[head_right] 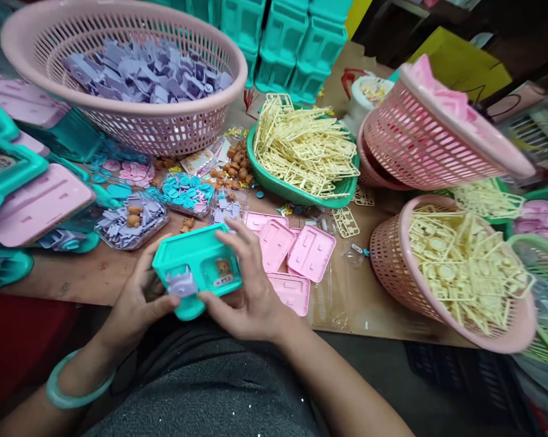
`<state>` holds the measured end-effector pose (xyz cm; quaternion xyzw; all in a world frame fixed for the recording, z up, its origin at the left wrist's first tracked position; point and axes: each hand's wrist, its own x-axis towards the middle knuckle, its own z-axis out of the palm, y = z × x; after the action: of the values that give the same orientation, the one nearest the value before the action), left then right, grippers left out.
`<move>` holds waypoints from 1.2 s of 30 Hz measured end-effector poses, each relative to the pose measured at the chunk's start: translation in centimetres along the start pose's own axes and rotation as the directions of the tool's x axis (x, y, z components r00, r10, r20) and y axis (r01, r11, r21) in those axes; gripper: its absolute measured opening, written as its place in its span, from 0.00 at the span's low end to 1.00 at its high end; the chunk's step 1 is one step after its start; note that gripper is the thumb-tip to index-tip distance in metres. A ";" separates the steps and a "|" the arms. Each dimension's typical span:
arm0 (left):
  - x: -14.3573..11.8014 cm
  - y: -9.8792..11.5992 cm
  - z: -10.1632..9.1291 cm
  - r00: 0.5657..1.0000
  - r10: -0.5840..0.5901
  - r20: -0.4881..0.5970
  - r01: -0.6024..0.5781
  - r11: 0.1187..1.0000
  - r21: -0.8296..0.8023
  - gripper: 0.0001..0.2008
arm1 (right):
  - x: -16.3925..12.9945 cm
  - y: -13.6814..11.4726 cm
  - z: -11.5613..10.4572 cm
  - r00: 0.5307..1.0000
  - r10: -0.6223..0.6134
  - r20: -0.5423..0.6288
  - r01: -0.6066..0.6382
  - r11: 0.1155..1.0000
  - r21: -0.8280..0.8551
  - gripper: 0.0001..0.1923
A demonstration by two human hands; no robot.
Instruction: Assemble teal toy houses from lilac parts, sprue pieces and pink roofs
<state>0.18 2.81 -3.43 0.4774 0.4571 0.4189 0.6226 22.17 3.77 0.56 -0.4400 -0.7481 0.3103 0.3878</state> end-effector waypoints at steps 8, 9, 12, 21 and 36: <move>-1.0 2.2 1.3 0.995 -0.087 0.041 0.094 0.964 -0.249 0.31 | -1.1 -1.4 0.4 0.955 0.294 0.032 -0.295 0.942 0.161 0.45; -1.1 2.3 1.5 0.995 -0.093 0.041 0.100 0.964 -0.245 0.31 | -1.0 -1.5 0.2 0.954 0.299 0.033 -0.300 0.942 0.147 0.45; -1.5 3.0 1.9 0.993 -0.109 0.048 0.117 0.968 -0.224 0.33 | -0.7 -2.2 -0.3 0.947 0.319 0.047 -0.322 0.940 0.108 0.46; -4.8 3.0 3.3 0.985 -0.020 -0.171 0.029 0.998 0.052 0.39 | -3.8 -3.9 1.3 0.969 0.236 -0.078 -0.228 0.969 0.092 0.54; -0.1 2.5 3.5 0.942 -0.231 -0.245 0.154 0.943 -0.295 0.27 | 5.9 3.0 -6.3 0.928 0.373 0.016 -0.243 0.637 -0.732 0.16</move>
<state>3.34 2.47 -0.52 0.2771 0.5224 0.4765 0.6506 26.91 11.09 3.16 -0.6499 -0.7520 0.0902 0.0625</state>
